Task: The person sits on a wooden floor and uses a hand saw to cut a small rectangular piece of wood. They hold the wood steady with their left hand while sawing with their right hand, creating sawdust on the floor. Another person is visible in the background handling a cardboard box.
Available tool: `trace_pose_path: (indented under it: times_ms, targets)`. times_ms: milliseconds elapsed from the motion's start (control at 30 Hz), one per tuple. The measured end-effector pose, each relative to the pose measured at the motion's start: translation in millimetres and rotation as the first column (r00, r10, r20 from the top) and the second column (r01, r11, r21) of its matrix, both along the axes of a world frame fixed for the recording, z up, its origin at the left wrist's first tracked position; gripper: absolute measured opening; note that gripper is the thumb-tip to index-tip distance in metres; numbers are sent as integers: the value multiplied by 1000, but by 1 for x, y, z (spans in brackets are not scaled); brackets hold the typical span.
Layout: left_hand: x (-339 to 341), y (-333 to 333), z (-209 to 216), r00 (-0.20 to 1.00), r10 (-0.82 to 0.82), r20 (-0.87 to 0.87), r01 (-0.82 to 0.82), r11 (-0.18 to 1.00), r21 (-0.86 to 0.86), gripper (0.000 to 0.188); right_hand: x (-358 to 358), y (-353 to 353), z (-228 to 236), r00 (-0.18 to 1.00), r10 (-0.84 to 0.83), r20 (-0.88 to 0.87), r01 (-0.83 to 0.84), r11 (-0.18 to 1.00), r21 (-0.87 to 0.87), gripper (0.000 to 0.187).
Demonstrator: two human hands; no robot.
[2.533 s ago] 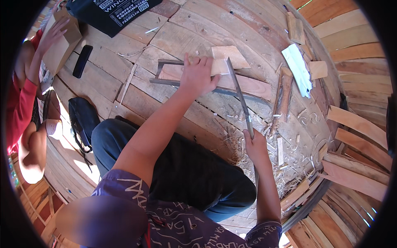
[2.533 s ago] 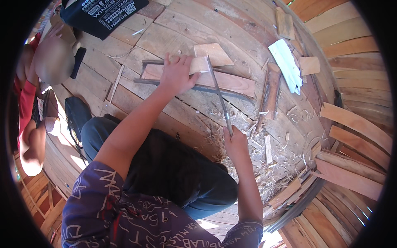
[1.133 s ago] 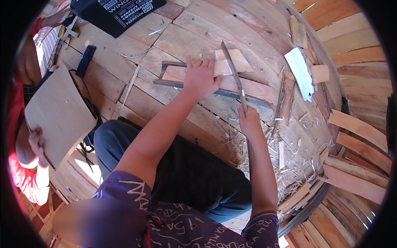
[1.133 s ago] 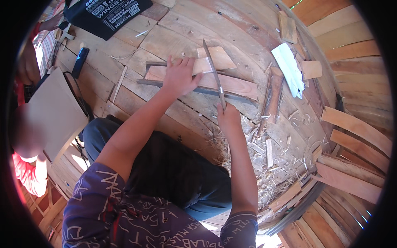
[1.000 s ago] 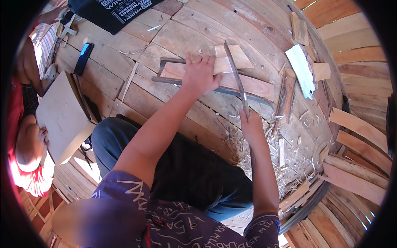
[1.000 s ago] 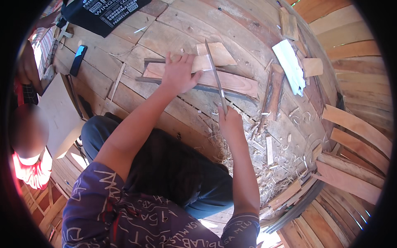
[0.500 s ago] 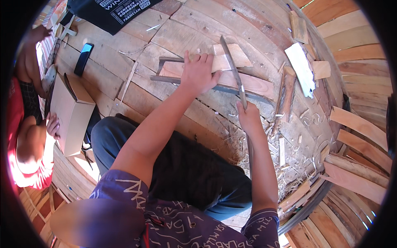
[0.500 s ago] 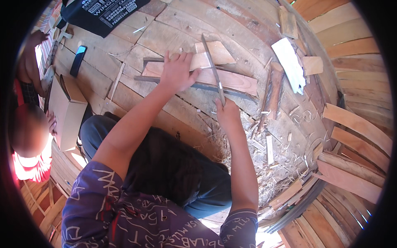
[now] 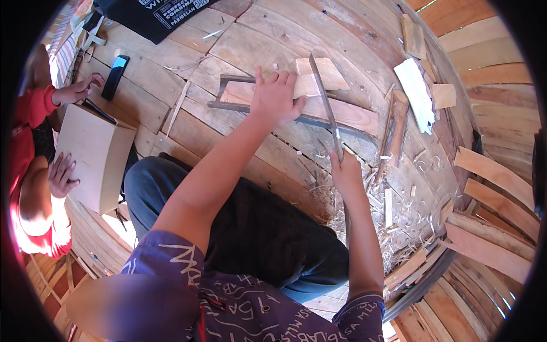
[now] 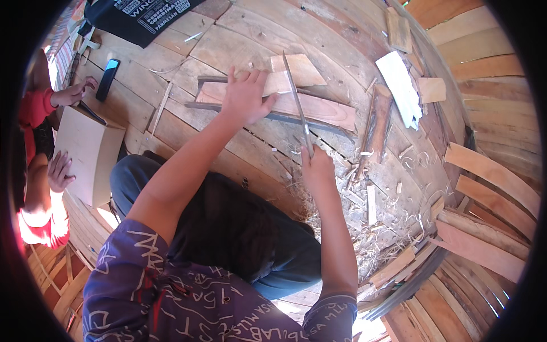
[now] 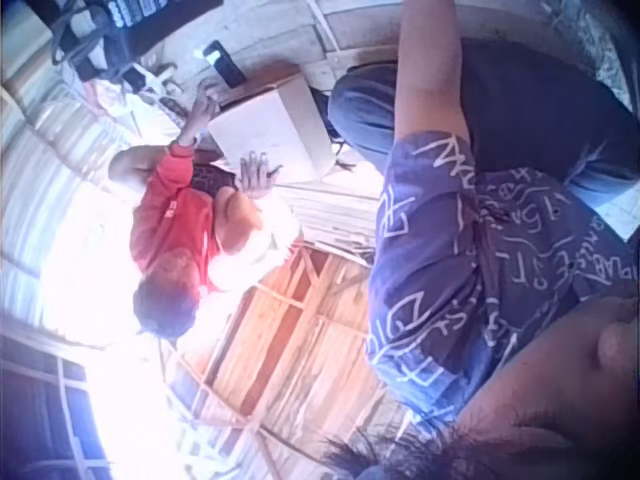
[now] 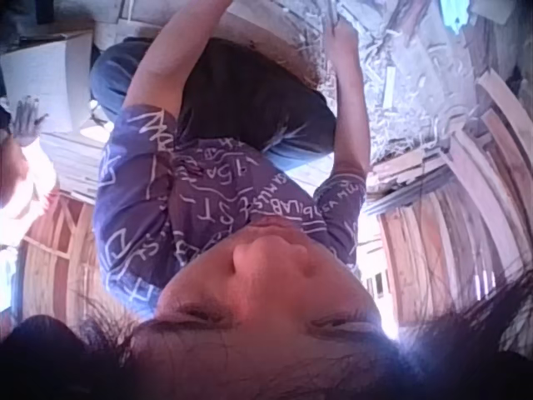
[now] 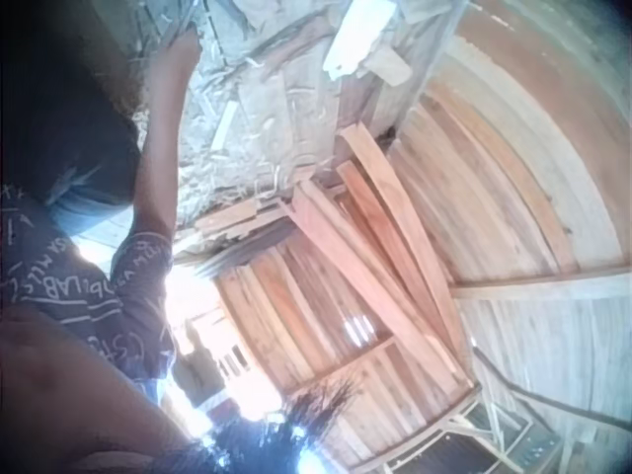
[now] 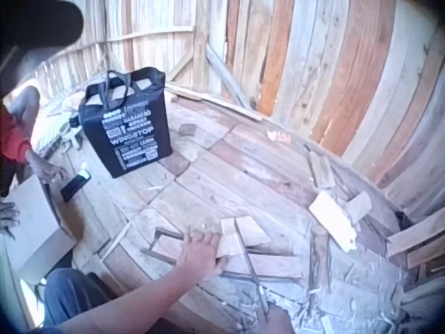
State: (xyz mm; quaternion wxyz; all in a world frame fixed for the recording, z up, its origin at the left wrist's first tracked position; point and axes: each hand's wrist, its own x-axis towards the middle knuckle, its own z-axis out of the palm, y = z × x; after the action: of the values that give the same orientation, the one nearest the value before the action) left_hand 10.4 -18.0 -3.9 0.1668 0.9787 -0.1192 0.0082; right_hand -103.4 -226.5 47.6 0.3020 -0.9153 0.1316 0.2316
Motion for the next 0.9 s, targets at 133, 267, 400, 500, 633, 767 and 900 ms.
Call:
trace_pose_path:
  times_ms: [133,267,400,500,633,767,900]
  targets:
    - [2,-8,8,998,-4,-55,3,1000,-12,57,15,1,-10,998,-21,61,20,1000,7,35]
    - [3,1,7,997,50,-61,-47,997,57,58,-14,-3,21,998,-21,-61,21,1000,-1,34]
    - [-1,1,2,1000,-3,-18,4,999,54,58,-44,-17,29,998,-2,-56,0,1000,-31,34]
    - [1,0,1,1000,6,-26,-6,1000,18,59,-20,-11,7,999,39,5,-39,999,-21,35]
    - [3,-7,8,997,7,-74,-6,1000,13,59,24,5,-14,999,-7,41,5,999,45,36]
    - [-3,-1,1,1000,11,-29,-11,1000,26,58,12,3,-4,1000,18,7,-18,1000,-7,35]
    - [1,0,2,999,3,-42,-2,999,37,57,-40,-15,25,997,-10,-79,7,999,-38,36]
